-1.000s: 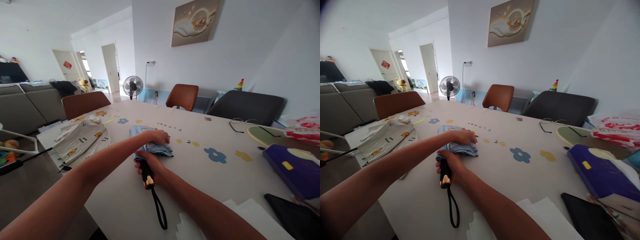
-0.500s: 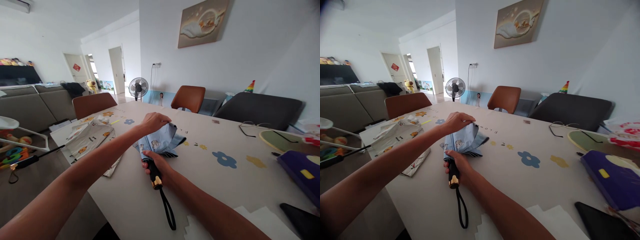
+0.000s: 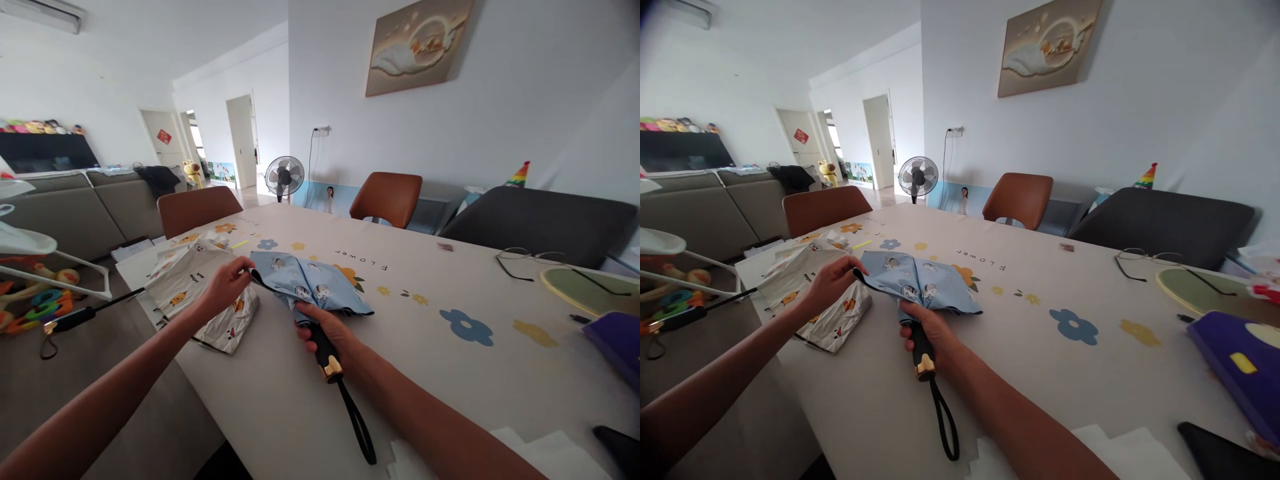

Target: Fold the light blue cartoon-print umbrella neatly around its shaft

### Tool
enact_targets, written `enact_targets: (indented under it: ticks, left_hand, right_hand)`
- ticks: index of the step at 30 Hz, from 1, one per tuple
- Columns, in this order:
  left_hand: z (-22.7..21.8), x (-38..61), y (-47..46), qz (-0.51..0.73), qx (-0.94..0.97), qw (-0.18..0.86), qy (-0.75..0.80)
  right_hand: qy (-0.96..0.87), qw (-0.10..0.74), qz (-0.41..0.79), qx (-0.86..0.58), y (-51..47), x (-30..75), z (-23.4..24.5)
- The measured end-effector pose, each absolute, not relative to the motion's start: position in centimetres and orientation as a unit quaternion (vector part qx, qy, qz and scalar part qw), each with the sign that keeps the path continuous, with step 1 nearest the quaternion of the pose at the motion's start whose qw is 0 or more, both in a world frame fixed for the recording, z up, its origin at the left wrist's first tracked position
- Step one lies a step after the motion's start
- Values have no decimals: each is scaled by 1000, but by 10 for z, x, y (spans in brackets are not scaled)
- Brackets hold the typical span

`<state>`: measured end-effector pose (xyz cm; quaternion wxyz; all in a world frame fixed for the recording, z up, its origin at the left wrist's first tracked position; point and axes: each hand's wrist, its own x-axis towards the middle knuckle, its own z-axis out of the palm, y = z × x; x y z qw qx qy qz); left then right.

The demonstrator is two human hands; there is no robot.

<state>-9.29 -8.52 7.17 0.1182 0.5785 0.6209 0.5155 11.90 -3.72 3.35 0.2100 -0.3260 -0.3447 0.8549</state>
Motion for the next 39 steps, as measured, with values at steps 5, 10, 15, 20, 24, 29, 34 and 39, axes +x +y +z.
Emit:
enact_targets:
  ticks: [5, 10, 15, 20, 24, 29, 34, 39]
  left_hand:
    - [44, -106, -102, 460, 652, 121, 590]
    - [31, -108, -106, 477, 693, 129, 525]
    - [28, -110, -107, 499, 696, 124, 501]
    - [27, -110, -109, 525, 697, 95, 480]
    - [25, -109, -111, 545, 680, 68, 485]
    - [23, -107, -111, 582, 606, -1, 542]
    - [43, -67, -109, 612, 559, -64, 556]
    - [64, -2, -85, 498, 667, -20, 553]
  right_hand:
    - [-344, 197, 863, -313, -36, 120, 37]
    - [-342, 214, 855, -324, -36, 119, 36]
    - [-371, 214, 836, -343, -36, 119, 32]
    - [-424, 177, 811, -363, -39, 122, 33]
    - [-458, 177, 779, -390, -48, 121, 40]
    - [-500, 215, 727, -419, -59, 119, 40]
    - [-486, 261, 716, -426, -63, 116, 32]
    - [-479, 304, 701, -433, -71, 113, 33]
